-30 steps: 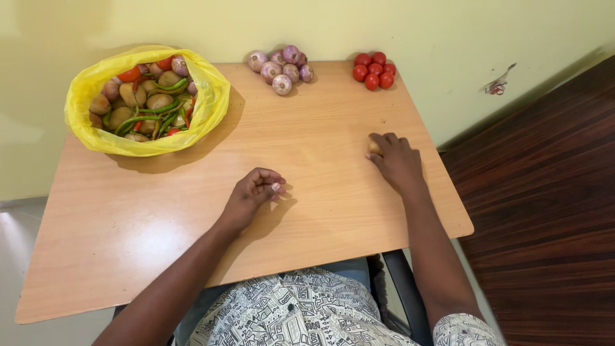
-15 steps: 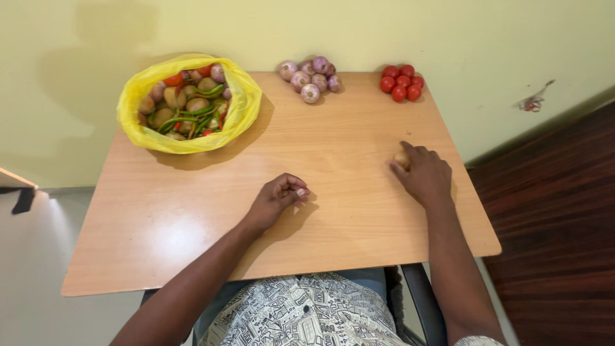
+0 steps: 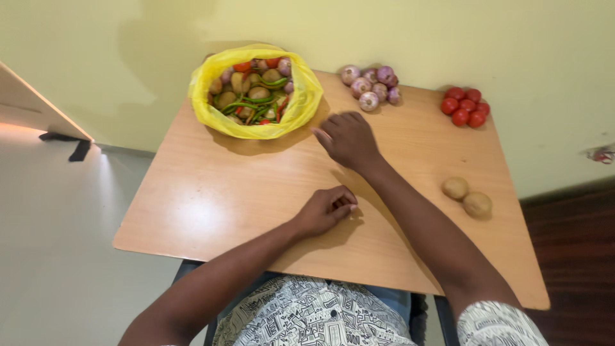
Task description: The person picks up an onion, a tomato, and potatoes from a table and a plastic bag, turning each item over by hand before placing it on the table or with other similar items.
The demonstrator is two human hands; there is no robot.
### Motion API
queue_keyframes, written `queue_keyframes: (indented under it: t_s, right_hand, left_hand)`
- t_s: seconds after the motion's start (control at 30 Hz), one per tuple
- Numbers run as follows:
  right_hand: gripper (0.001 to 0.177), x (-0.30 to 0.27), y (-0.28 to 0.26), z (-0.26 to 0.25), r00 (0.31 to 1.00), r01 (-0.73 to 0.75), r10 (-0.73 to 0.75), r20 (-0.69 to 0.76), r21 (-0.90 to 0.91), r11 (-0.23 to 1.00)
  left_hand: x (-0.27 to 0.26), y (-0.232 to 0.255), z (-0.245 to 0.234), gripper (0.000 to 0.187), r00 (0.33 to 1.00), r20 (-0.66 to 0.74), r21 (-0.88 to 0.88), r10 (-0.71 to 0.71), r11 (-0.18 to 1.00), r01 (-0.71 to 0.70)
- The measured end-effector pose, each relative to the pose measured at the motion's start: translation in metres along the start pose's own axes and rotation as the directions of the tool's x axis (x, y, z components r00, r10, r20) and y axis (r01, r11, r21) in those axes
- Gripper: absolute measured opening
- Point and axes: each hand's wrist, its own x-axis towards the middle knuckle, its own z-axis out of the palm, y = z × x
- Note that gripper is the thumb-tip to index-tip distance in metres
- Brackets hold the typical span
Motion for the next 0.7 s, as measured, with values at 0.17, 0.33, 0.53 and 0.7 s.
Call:
queue_keyframes:
  t_s: [0.17,0.33,0.53,0.7]
  right_hand:
    - [0.031,0.083,-0.002,0.064,0.99,-0.116,0.099,0.102,0.175,0.978]
    - [0.021,0.128,0.002,0.114,0.999,-0.02,0.004,0.052,0.328,0.945]
    - [0.039,0.17,-0.018,0.157,0.981,0.195,-0.175,-0.09,0.328,0.924]
    - [0.023,0.193,-0.023,0.177,0.987,0.142,-0.155,0.037,0.239,0.961]
  left_hand:
    - [-0.011,0.014,-0.003,0.012,0.993,-0.023,0.201,0.115,0.974,-0.108]
    - [-0.018,0.023,-0.004,0.016,0.984,0.076,0.371,0.16,0.912,-0.177]
    - [-0.013,0.017,-0.005,0.02,0.985,0.133,0.369,0.107,0.917,-0.149]
    - [-0.009,0.01,-0.004,0.021,0.977,0.213,0.437,-0.003,0.894,-0.093]
